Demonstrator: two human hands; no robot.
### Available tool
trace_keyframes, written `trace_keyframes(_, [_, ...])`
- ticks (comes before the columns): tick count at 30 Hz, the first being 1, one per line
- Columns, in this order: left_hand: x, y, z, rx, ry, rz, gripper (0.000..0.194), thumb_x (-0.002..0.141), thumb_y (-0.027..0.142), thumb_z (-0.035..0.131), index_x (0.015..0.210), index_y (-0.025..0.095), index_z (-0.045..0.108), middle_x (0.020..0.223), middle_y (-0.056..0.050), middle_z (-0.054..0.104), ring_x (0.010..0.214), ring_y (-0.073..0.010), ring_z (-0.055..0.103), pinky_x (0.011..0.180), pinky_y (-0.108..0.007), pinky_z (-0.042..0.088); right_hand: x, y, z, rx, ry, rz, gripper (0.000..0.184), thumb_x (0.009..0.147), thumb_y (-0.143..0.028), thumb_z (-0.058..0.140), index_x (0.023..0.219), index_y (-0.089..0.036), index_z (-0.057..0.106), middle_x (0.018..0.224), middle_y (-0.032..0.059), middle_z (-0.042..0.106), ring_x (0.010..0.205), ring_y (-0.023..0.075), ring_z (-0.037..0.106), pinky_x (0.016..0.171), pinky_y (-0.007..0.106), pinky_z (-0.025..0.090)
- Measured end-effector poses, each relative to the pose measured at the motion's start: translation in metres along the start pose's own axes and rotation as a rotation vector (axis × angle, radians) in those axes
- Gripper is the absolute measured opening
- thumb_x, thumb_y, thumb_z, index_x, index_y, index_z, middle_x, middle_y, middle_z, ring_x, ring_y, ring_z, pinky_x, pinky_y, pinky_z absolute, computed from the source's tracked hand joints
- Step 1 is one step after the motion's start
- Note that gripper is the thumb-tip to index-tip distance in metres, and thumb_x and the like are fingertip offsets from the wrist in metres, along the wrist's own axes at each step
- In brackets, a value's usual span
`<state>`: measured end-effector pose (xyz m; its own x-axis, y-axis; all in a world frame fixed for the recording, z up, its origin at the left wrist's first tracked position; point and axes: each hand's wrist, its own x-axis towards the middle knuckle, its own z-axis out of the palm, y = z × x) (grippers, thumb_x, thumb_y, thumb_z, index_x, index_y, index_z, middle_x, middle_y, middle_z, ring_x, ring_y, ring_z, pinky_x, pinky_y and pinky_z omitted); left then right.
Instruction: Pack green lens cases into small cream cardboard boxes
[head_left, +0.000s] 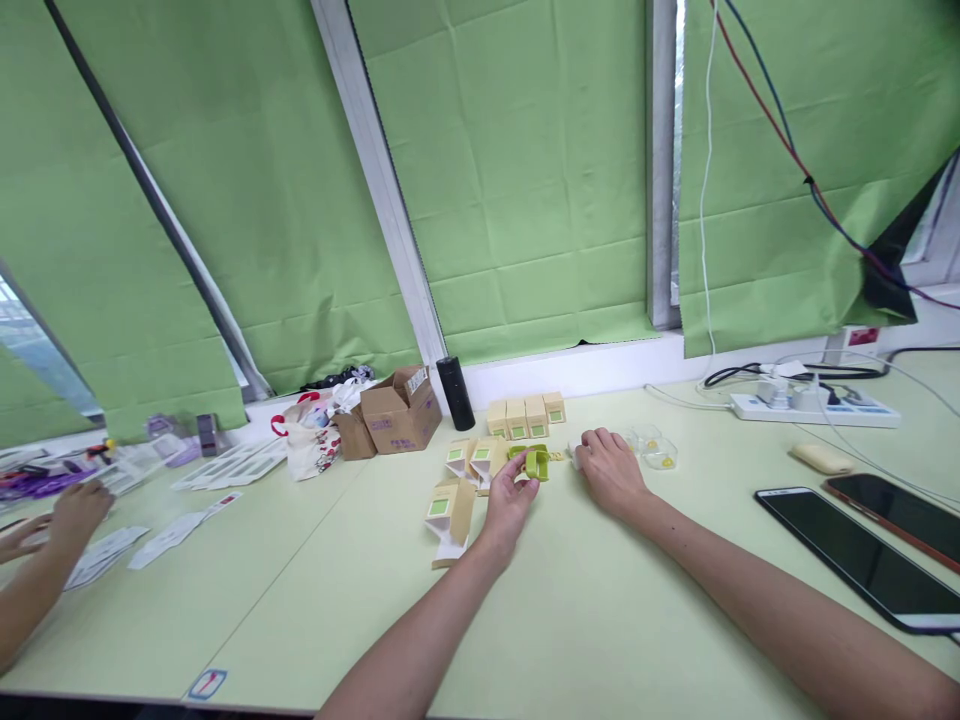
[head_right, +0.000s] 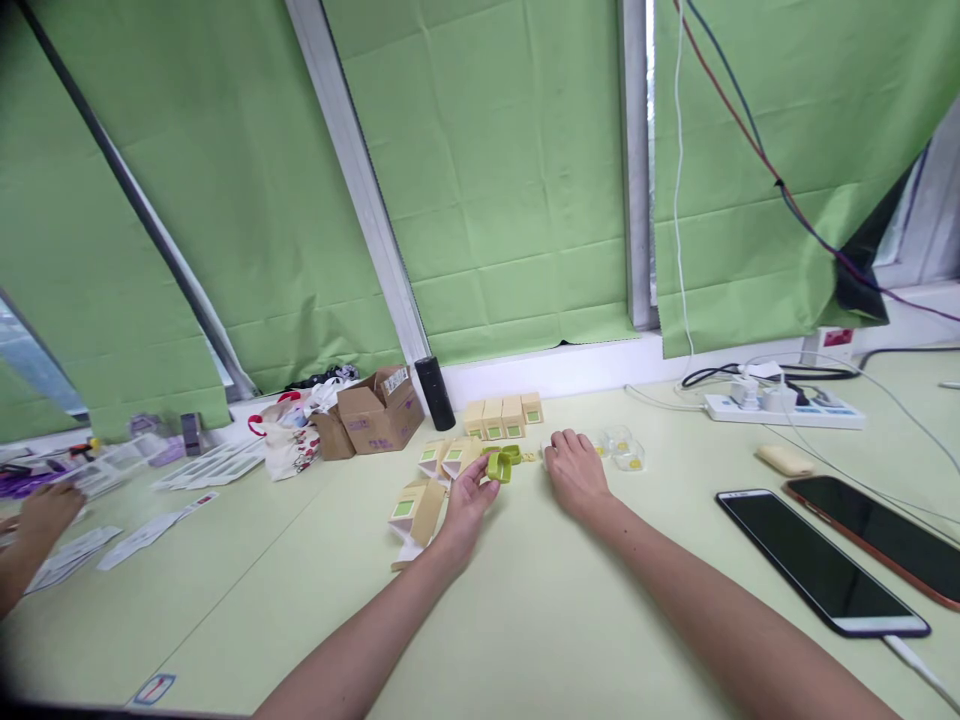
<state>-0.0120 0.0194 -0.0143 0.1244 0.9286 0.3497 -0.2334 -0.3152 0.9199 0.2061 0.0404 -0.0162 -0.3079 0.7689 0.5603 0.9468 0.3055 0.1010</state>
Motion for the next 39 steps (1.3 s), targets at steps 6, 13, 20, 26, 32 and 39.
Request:
trace_keyframes(6, [0.001, 0.003, 0.000, -0.014, 0.032, 0.007, 0.072, 0.068, 0.052, 0.093, 0.127, 0.020, 0.069, 0.135, -0.015, 0.070, 0.117, -0.0295, 0.068, 0.105, -0.042, 0.049, 0.001, -0.003, -0.005, 0.297, 0.105, 0.192, 0.017, 0.091, -0.017, 0.061, 0.103, -0.019, 0.074, 0.117, 0.0162, 0.066, 0.112, 0.0330, 0.052, 0.090, 0.043, 0.040])
trace_keyframes(13, [0.001, 0.002, -0.002, 0.002, 0.055, 0.008, 0.071, 0.069, 0.050, 0.092, 0.129, 0.019, 0.069, 0.138, -0.016, 0.068, 0.122, -0.0308, 0.066, 0.107, -0.043, 0.048, 0.004, -0.016, -0.012, 1.453, 0.076, 0.711, 0.034, 0.078, -0.053, 0.075, 0.087, -0.020, 0.074, 0.097, 0.0106, 0.069, 0.086, 0.0254, 0.059, 0.071, 0.037, 0.049])
trace_keyframes(20, [0.001, 0.001, -0.003, -0.003, 0.061, 0.023, 0.072, 0.069, 0.053, 0.092, 0.128, 0.019, 0.068, 0.138, -0.017, 0.068, 0.122, -0.0311, 0.066, 0.106, -0.043, 0.048, -0.013, -0.033, -0.023, 1.780, 0.032, 0.767, 0.041, 0.070, -0.058, 0.082, 0.085, -0.021, 0.072, 0.087, 0.0090, 0.068, 0.069, 0.0185, 0.059, 0.052, 0.029, 0.048])
trace_keyframes(26, [-0.001, 0.001, -0.003, 0.005, 0.057, 0.034, 0.069, 0.071, 0.051, 0.091, 0.128, 0.020, 0.068, 0.138, -0.016, 0.068, 0.123, -0.0311, 0.065, 0.106, -0.043, 0.047, -0.016, -0.036, -0.041, 2.009, -0.002, 0.741, 0.038, 0.063, -0.049, 0.091, 0.083, -0.022, 0.074, 0.095, 0.0098, 0.071, 0.083, 0.0222, 0.062, 0.060, 0.029, 0.050])
trace_keyframes(32, [0.000, -0.001, -0.001, -0.004, 0.053, 0.033, 0.070, 0.071, 0.051, 0.091, 0.129, 0.019, 0.068, 0.137, -0.016, 0.069, 0.122, -0.0320, 0.065, 0.107, -0.045, 0.047, -0.018, -0.039, -0.048, 2.031, -0.050, 0.669, 0.043, 0.064, -0.047, 0.092, 0.092, -0.021, 0.072, 0.101, 0.0105, 0.076, 0.089, 0.0234, 0.065, 0.063, 0.029, 0.049])
trace_keyframes(39, [0.000, 0.000, 0.000, 0.018, 0.052, 0.048, 0.068, 0.072, 0.051, 0.090, 0.128, 0.019, 0.070, 0.136, -0.017, 0.069, 0.125, -0.0330, 0.064, 0.108, -0.046, 0.047, -0.019, -0.043, -0.049, 2.011, 0.005, 0.666, 0.052, 0.057, -0.041, 0.097, 0.095, -0.022, 0.067, 0.090, 0.0040, 0.071, 0.078, 0.0186, 0.063, 0.059, 0.028, 0.048])
